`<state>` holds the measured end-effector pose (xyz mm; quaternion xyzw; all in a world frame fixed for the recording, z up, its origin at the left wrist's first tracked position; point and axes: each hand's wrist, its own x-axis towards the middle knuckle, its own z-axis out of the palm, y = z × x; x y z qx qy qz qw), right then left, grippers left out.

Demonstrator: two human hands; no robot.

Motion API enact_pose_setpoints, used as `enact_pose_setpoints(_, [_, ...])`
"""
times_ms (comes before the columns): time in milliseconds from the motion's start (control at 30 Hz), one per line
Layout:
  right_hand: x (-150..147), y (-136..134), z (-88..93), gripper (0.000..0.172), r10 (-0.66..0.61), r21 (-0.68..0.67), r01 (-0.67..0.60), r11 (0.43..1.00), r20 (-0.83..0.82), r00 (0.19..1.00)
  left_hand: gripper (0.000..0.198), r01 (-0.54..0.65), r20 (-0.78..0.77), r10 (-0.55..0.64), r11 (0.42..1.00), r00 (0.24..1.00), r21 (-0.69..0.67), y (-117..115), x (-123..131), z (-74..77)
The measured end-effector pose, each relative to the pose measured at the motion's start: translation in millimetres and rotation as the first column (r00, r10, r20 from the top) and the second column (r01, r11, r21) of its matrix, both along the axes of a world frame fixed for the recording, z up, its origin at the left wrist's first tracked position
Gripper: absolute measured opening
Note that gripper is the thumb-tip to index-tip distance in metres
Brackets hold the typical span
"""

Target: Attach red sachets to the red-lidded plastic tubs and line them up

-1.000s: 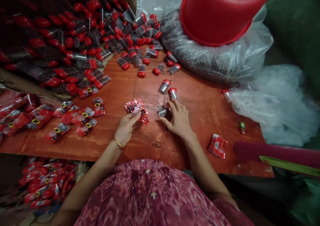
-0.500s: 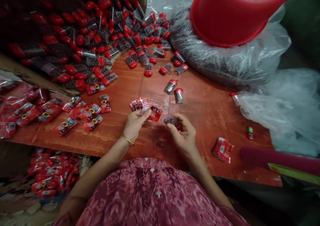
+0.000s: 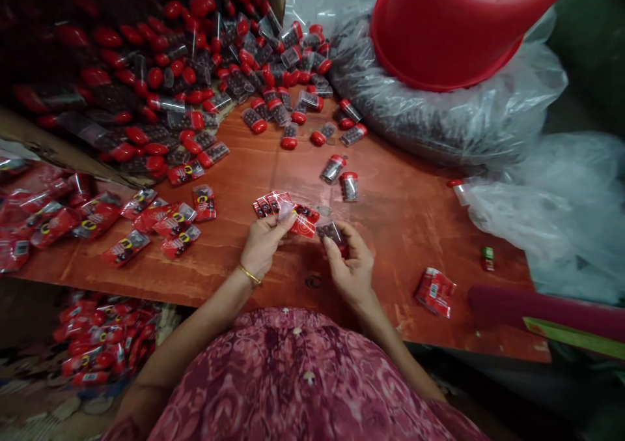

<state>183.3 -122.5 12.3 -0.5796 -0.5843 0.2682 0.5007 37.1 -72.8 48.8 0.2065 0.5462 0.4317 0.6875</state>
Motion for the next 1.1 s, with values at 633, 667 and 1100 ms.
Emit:
enact_pose_setpoints(633, [0,-4,8.4,0.027,-0.091,-0.021,0.091,0.996,-0.004,0.996,0.04,-0.005,-0.011,0.006,0.996,1.0,0.085,-3,3,-1.4])
enact_pose_setpoints(667, [0,-4,8.9,0.027,-0.095,-0.026,0.095,0.995,-0.01,0.995,0.04,-0.015,-0.023,0.017,0.995,1.0,0.094,-4,3,-2.5])
enact_pose_setpoints(1100, [0,-10,20.7,0.026,-0.087,-0.048,0.085,0.995,-0.06,0.994,0.032,-0.01,-0.09,0.028,0.981,0.996,0.194,-5,4,-10.9])
